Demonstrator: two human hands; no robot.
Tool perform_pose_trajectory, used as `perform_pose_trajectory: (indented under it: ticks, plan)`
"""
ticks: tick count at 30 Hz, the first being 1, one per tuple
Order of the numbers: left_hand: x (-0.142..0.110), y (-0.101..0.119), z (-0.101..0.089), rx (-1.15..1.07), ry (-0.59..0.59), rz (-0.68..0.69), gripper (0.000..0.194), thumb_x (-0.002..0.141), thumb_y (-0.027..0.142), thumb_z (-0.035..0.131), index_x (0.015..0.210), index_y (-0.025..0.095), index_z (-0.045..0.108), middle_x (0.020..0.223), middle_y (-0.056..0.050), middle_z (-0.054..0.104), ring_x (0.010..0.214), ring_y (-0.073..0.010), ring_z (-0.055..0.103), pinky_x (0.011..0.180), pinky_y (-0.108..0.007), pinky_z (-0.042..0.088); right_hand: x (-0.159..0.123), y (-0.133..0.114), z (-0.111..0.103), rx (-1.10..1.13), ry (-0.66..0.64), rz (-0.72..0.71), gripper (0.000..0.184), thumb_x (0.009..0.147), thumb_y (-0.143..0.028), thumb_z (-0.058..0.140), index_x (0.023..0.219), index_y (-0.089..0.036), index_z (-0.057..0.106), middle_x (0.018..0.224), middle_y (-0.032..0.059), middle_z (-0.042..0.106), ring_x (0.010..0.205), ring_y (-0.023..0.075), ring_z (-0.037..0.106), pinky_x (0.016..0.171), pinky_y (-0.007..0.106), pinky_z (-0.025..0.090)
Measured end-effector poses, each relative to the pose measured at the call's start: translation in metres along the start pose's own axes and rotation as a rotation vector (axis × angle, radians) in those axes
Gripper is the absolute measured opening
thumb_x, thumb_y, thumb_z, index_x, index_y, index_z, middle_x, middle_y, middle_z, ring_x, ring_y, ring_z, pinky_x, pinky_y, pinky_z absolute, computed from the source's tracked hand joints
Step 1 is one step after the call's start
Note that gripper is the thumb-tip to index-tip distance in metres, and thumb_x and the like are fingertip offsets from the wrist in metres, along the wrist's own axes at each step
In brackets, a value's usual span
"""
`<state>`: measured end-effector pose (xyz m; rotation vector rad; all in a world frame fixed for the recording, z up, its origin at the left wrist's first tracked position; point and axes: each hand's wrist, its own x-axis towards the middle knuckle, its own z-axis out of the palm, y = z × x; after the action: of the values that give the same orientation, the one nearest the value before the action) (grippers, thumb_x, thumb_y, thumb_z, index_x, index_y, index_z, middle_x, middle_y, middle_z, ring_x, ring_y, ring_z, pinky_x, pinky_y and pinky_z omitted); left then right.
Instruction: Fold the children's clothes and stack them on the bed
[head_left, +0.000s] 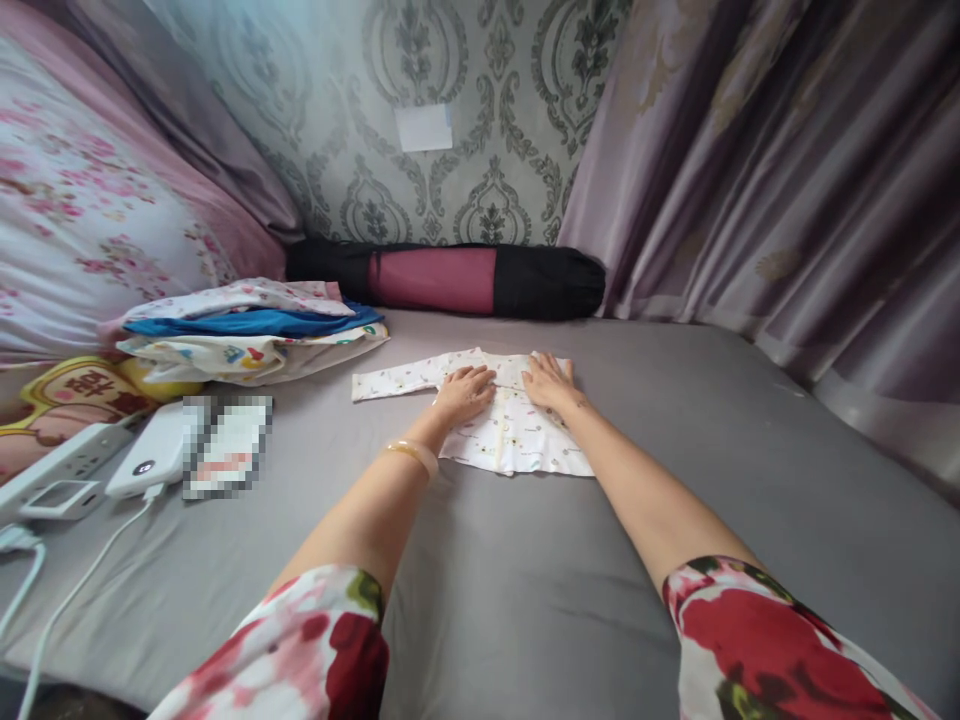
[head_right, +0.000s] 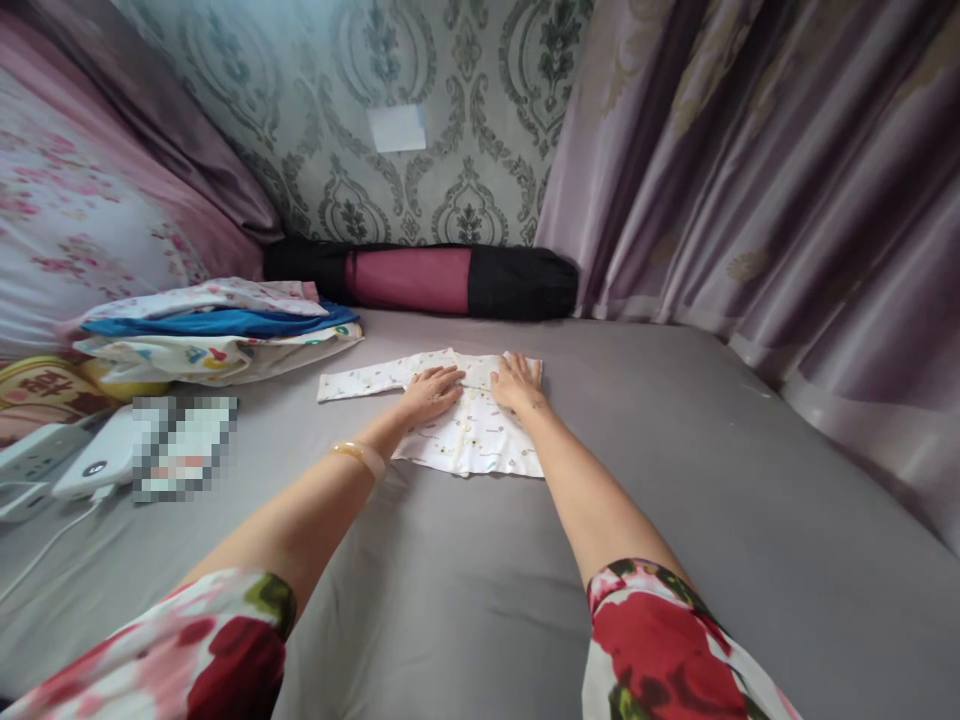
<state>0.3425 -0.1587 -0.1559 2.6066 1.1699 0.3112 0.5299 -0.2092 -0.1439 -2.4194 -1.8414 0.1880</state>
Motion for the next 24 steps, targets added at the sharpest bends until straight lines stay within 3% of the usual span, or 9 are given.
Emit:
perform_pose_trajectory:
  ticks: [3, 5, 10, 16, 19, 21, 24]
  plan:
    - [0.002, -0.001, -0.001, -0.023, -0.038, -0.015, 0.054, 0.091, 0.045, 0.039, 0.143, 0.029, 0.041, 0.152, -0.001, 0.041, 0.140, -0.0278, 0.031, 0.114, -0.048, 0.025, 0.006, -0.027, -0.003, 0.075, 0.011, -0.181, 0.057, 0.099, -0.033, 0.019, 0.151, -0.011, 0.029, 0.159, 0.0096, 0.023, 0.147, 0.0209, 0.013, 0.119, 0.044, 0.002]
    - [0.001, 0.000, 0.000, 0.006, -0.009, 0.001, 0.055, 0.092, 0.044, 0.036, 0.144, 0.027, 0.039, 0.151, -0.002, 0.041, 0.140, -0.0271, 0.032, 0.114, -0.047, 0.025, 0.013, -0.047, -0.003, 0.162, -0.058, -0.264, 0.058, 0.100, -0.036, 0.014, 0.152, -0.013, 0.027, 0.158, 0.0070, 0.024, 0.147, 0.0195, 0.014, 0.119, 0.043, 0.004]
    - [-0.003, 0.003, 0.001, 0.080, 0.028, 0.037, 0.055, 0.091, 0.037, 0.038, 0.143, 0.019, 0.043, 0.149, -0.008, 0.045, 0.137, -0.0279, 0.035, 0.113, -0.043, 0.026, 0.036, -0.077, -0.001, 0.214, -0.144, -0.303, 0.060, 0.101, -0.039, 0.010, 0.151, -0.013, 0.029, 0.158, 0.0066, 0.024, 0.147, 0.0201, 0.013, 0.119, 0.044, 0.005]
    - [-0.005, 0.002, 0.004, 0.116, 0.079, 0.068, 0.049, 0.094, 0.038, 0.032, 0.136, 0.019, 0.051, 0.140, -0.008, 0.054, 0.132, -0.0286, 0.040, 0.110, -0.044, 0.029, 0.054, -0.082, -0.004, 0.228, -0.160, -0.321, 0.060, 0.101, -0.042, 0.012, 0.143, -0.015, 0.045, 0.152, 0.0112, 0.038, 0.141, 0.0233, 0.031, 0.117, 0.042, 0.016]
    - [-0.005, 0.002, 0.004, 0.116, 0.080, 0.067, 0.049, 0.095, 0.040, 0.032, 0.134, 0.020, 0.052, 0.140, -0.008, 0.054, 0.132, -0.0287, 0.040, 0.110, -0.044, 0.030, 0.053, -0.082, -0.006, 0.258, -0.165, -0.320, 0.060, 0.101, -0.042, 0.013, 0.141, -0.013, 0.047, 0.150, 0.0114, 0.042, 0.140, 0.0212, 0.035, 0.115, 0.034, 0.021]
    - [-0.005, 0.002, 0.004, 0.109, 0.082, 0.068, 0.048, 0.095, 0.040, 0.032, 0.135, 0.021, 0.051, 0.141, -0.007, 0.053, 0.134, -0.0280, 0.038, 0.111, -0.045, 0.029, 0.050, -0.077, -0.006, 0.284, -0.152, -0.301, 0.059, 0.102, -0.041, 0.011, 0.144, -0.015, 0.043, 0.152, 0.0091, 0.038, 0.141, 0.0188, 0.031, 0.115, 0.033, 0.020]
    - [-0.005, 0.002, 0.004, 0.098, 0.064, 0.070, 0.049, 0.095, 0.042, 0.032, 0.139, 0.024, 0.046, 0.147, -0.005, 0.047, 0.137, -0.0284, 0.036, 0.111, -0.047, 0.028, 0.039, -0.057, -0.004, 0.266, -0.050, -0.167, 0.057, 0.102, -0.039, 0.013, 0.151, -0.018, 0.030, 0.159, 0.0066, 0.022, 0.146, 0.0210, 0.015, 0.118, 0.043, 0.009]
